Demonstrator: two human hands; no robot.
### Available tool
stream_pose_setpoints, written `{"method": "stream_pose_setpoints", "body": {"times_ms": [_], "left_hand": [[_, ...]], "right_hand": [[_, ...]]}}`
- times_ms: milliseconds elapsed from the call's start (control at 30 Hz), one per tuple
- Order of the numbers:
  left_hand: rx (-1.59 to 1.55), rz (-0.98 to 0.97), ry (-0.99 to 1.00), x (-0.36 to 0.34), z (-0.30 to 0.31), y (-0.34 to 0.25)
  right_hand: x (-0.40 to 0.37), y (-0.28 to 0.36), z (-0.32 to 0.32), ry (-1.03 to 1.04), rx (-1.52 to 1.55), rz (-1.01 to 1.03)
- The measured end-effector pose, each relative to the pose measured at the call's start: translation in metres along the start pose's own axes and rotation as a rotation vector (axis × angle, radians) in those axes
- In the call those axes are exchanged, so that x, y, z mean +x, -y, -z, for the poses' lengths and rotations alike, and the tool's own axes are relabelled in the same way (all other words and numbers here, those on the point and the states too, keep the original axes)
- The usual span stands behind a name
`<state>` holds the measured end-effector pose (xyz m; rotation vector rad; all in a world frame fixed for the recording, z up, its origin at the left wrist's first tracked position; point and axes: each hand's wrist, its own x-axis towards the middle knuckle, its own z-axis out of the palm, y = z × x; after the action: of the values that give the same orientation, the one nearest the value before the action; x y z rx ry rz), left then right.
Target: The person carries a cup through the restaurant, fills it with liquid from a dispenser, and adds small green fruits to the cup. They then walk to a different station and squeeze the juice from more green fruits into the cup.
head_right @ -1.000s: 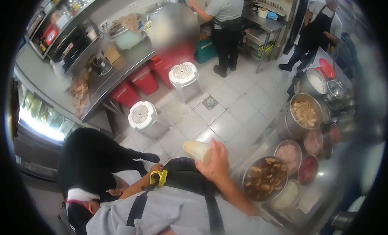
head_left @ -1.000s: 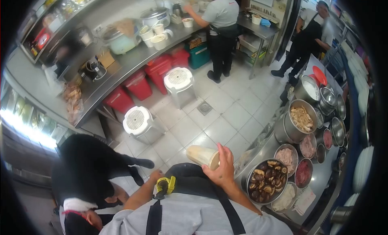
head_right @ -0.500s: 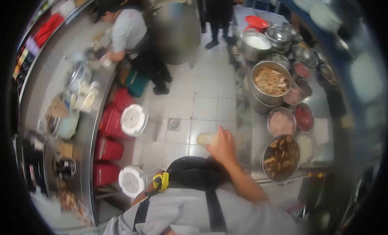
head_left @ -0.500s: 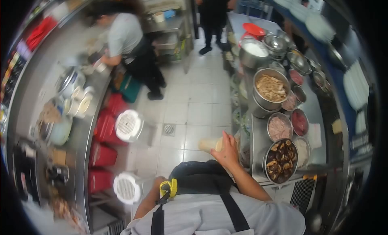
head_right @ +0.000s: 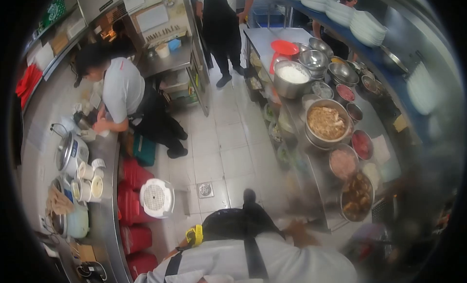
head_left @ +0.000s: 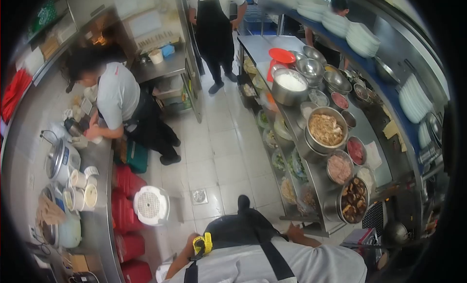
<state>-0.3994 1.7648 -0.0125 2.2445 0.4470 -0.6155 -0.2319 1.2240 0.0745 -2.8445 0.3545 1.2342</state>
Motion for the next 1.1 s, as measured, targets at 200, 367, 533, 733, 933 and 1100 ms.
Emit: {"method": "stream_pose_setpoints", "body": {"times_ms": [200, 367, 533, 733, 933, 1100], "left_hand": [[0.013, 0.326, 0.099, 0.023, 0.033, 0.016], [0.034, 0.371, -0.01, 0.073, 0.114, -0.004], [-0.092, 0.219, -0.43, 0.186, 0.184, -0.045], [-0.485, 0.261, -0.446, 0.282, 0.24, -0.13], [0.499, -0.216, -0.015, 0.333, 0.239, -0.086], [0.085, 0.368, 0.135, 0.377, 0.259, -0.036]], "right_hand": [[0.039, 0.058, 0.05, 0.134, 0.204, -0.192], [0.127, 0.191, 0.177, 0.041, 0.151, 0.006], [0.229, 0.335, 0.308, -0.362, 0.137, 0.399], [0.253, 0.462, 0.444, -0.471, 0.417, 0.474], [0.295, 0.474, 0.452, -0.435, 0.332, 0.544], [0.301, 0.424, 0.431, -0.422, 0.168, 0.406]]}}
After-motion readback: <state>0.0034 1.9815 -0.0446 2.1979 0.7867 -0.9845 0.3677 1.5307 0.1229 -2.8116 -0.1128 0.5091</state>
